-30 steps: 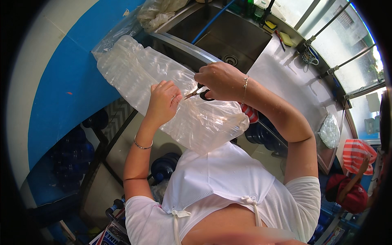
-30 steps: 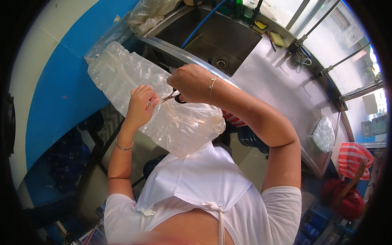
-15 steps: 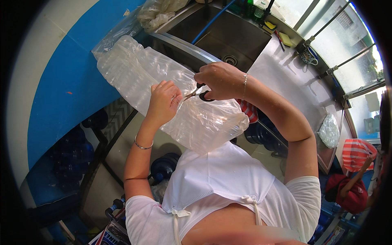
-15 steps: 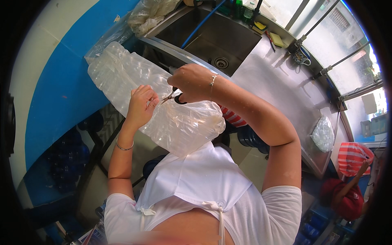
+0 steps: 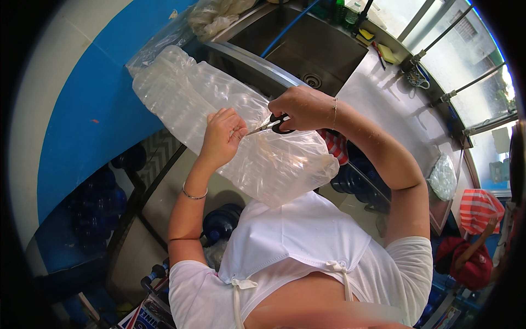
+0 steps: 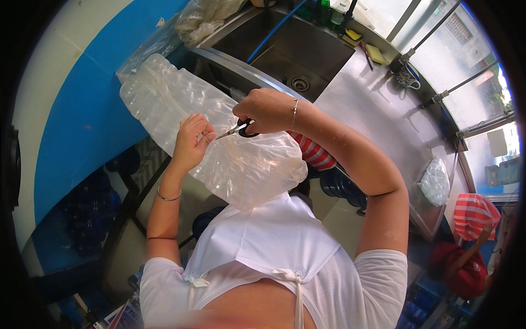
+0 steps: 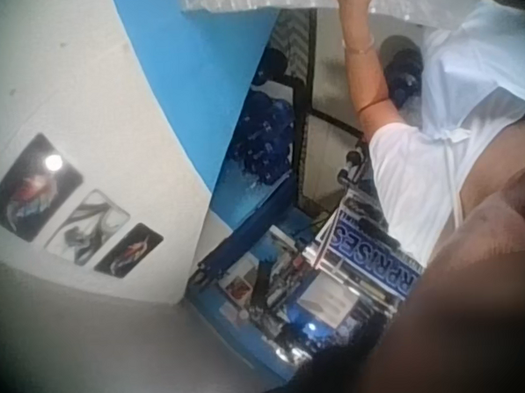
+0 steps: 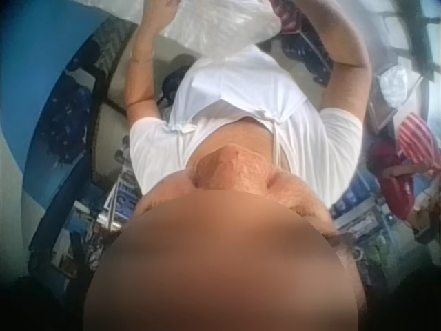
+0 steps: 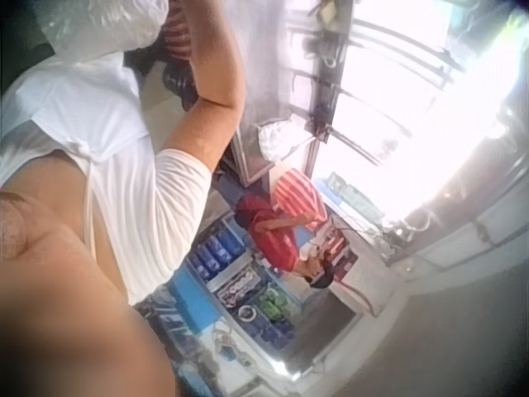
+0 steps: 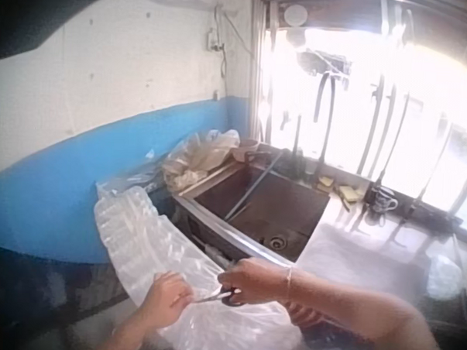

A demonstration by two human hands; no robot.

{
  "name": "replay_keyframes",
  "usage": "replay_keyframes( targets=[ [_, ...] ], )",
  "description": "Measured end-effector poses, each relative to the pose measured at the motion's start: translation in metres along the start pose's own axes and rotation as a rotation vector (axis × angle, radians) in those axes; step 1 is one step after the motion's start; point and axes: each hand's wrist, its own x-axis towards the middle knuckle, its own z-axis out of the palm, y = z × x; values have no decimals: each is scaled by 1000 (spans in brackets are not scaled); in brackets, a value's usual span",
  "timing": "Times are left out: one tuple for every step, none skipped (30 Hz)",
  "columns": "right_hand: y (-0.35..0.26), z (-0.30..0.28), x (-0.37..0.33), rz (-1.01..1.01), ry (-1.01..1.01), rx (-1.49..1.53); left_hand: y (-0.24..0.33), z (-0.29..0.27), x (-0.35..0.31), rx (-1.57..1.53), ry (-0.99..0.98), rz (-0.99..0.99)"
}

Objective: The person cuts open a plastic-wrapped bundle of empty plastic bottles using scissors, then separates the bottles and places them on a stainless steel counter. The person then fills each bottle with water from a tap and screws on a white cap from a nearby bag, repeating this for multiple bottles.

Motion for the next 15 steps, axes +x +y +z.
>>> replay_keyframes(
  targets=[
    [2, 2, -1, -27, 32, -5, 0, 0, 0, -21, 4, -10],
    [3, 3, -1, -63, 77, -14, -1, 0, 0, -35, 16, -9],
    [4, 5, 0, -112, 137, -42, -1, 1, 0, -54, 24, -13],
    [4, 7, 2, -169, 208, -71, -1, 1, 0, -74, 32, -18],
    [4, 8, 3, -214, 222, -93, -1, 1, 0, -83, 36, -15],
    [2, 8, 5, -172, 165, -21, -1, 0, -1, -91, 39, -12],
    [1, 6, 7, -119, 50, 57, -1, -2, -1, -95, 31, -19],
    [0, 2, 8, -30, -66, 109, -2, -6, -2, -211, 85, -44],
    [-5, 0, 9, -21, -82, 164, -2, -14, -7, -322, 127, -81],
    [-11, -2, 7, -89, -25, 158, 0, -23, -14, -431, 171, -123],
    [-18, -6, 1, -110, 21, 109, 3, -30, -21, -406, 166, -113],
    [-24, -11, -3, -196, 114, 69, 6, -38, -26, -379, 160, -98],
    [-27, -19, -7, -262, 202, -14, 8, -45, -28, -364, 141, -78],
    [-28, -28, -12, -222, 234, -159, 9, -53, -28, -253, 91, -113],
    [-27, -38, -19, -119, 276, -218, 10, -61, -27, -154, 33, -142]
  ],
)
